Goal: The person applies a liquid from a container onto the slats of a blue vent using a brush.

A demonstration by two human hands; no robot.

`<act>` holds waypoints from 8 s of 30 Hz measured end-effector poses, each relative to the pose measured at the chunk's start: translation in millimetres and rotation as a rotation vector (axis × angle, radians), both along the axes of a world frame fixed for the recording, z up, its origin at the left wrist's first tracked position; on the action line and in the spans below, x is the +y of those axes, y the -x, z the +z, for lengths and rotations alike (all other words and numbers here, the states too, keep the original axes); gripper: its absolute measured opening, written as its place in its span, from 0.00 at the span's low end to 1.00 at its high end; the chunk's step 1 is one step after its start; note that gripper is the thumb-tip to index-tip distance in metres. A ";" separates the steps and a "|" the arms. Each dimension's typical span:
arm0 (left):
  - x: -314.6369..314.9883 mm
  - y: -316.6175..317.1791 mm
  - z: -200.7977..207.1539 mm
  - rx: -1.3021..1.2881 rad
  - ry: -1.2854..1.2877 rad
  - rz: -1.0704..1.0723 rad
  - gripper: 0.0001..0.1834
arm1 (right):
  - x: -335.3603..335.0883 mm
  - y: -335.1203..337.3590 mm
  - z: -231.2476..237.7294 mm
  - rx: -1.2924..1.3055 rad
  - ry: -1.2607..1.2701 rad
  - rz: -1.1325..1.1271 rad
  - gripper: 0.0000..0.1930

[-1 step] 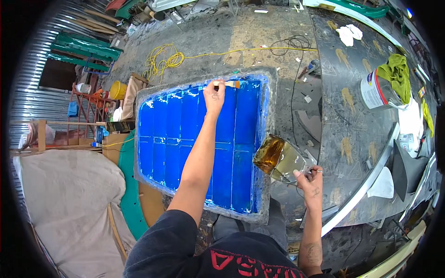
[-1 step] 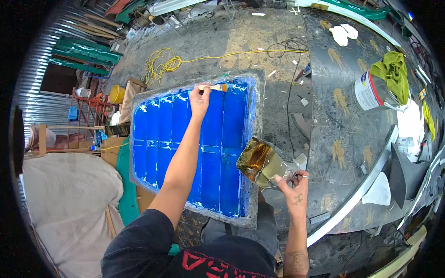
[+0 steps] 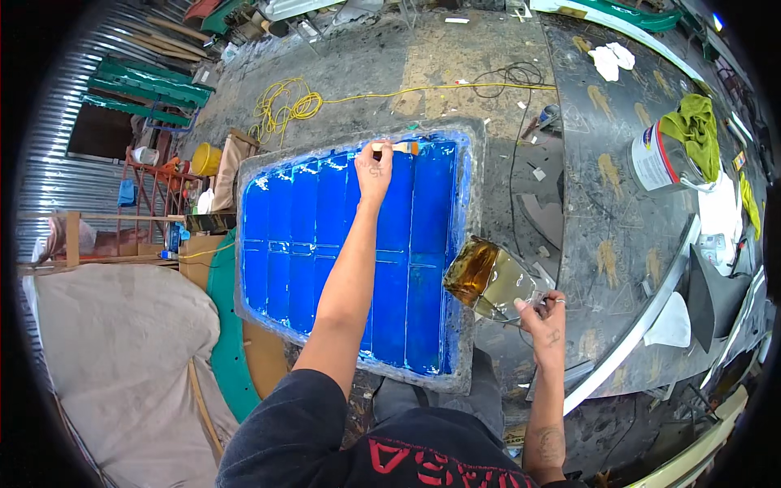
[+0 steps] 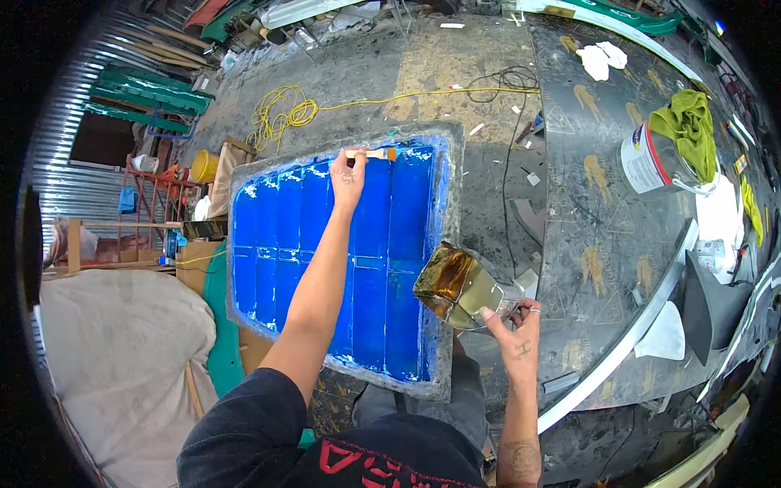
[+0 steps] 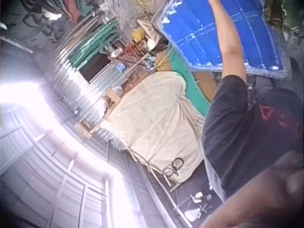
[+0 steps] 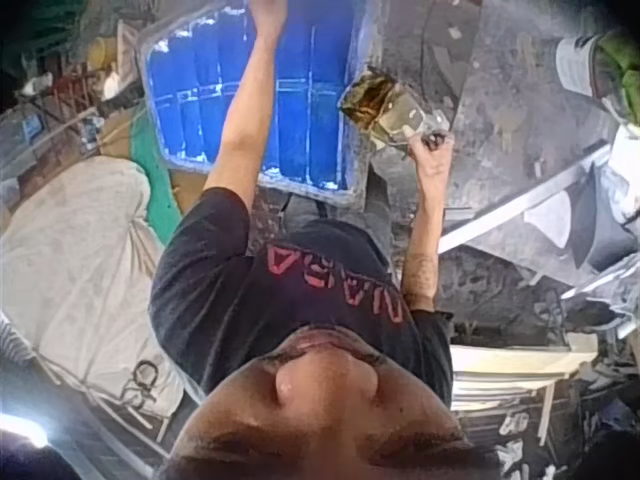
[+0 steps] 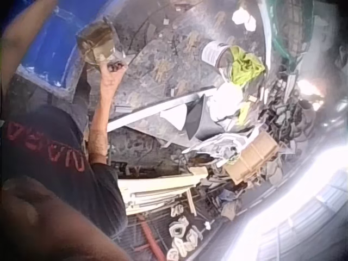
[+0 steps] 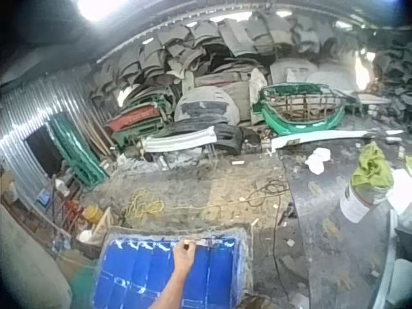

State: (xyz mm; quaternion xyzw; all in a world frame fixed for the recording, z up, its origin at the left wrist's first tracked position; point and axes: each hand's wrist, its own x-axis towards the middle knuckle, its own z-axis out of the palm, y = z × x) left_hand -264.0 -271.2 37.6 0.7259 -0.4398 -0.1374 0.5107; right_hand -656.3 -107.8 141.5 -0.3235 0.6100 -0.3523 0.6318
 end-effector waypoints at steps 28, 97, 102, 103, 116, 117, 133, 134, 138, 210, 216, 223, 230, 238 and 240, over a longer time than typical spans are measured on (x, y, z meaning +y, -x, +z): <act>126.1 61.0 48.9 -0.591 -0.297 -1.043 0.13 | 25.2 -3.3 10.7 0.080 -0.010 -0.102 0.31; 28.6 22.5 54.3 -0.916 -0.049 -0.688 0.13 | 89.4 11.9 14.3 0.013 0.001 -0.206 0.32; 67.1 35.5 34.6 -1.089 -0.205 -0.786 0.14 | 70.7 22.2 15.8 -0.001 -0.011 -0.161 0.32; 83.8 40.7 36.3 -1.072 -0.222 -0.804 0.14 | 67.3 23.9 15.5 -0.003 -0.027 -0.151 0.32; 74.5 25.0 63.5 -0.527 -0.480 -1.008 0.05 | 32.6 38.1 -0.4 -0.024 -0.012 0.014 0.34; 55.7 14.6 56.8 -0.481 -0.491 -0.980 0.05 | 34.1 37.2 0.3 -0.027 -0.022 0.016 0.35; 109.4 1.4 28.1 -0.948 -0.275 -0.696 0.13 | 40.2 20.0 7.1 0.060 -0.025 -0.030 0.38; 125.0 4.6 29.8 -0.926 -0.295 -0.731 0.13 | 41.0 15.7 7.8 0.068 -0.023 -0.035 0.38; 167.5 6.9 55.4 -0.826 -0.378 -0.861 0.12 | 48.4 -8.0 13.1 0.083 0.035 -0.058 0.37; 127.2 -55.4 63.6 -0.448 -0.286 -1.186 0.09 | 281.4 -30.4 57.7 0.098 -0.007 -0.659 0.25; 44.9 -115.1 30.6 -0.506 -0.057 -0.747 0.05 | 296.4 -75.0 62.6 0.107 -0.010 -0.749 0.24; 141.7 -74.8 40.9 -0.872 -0.190 -1.053 0.11 | 308.1 -101.7 62.3 0.093 -0.026 -0.792 0.24; 143.7 -72.9 44.2 -0.395 -0.148 -1.188 0.06 | 318.7 -104.7 74.3 0.134 -0.019 -0.797 0.28; 57.4 -93.0 14.7 -0.413 -0.127 -0.771 0.08 | 350.3 -113.3 76.8 0.115 0.009 -0.882 0.23; 91.4 -83.7 5.0 -0.205 -0.147 -0.774 0.09 | 359.7 -113.7 70.7 0.092 0.011 -0.919 0.24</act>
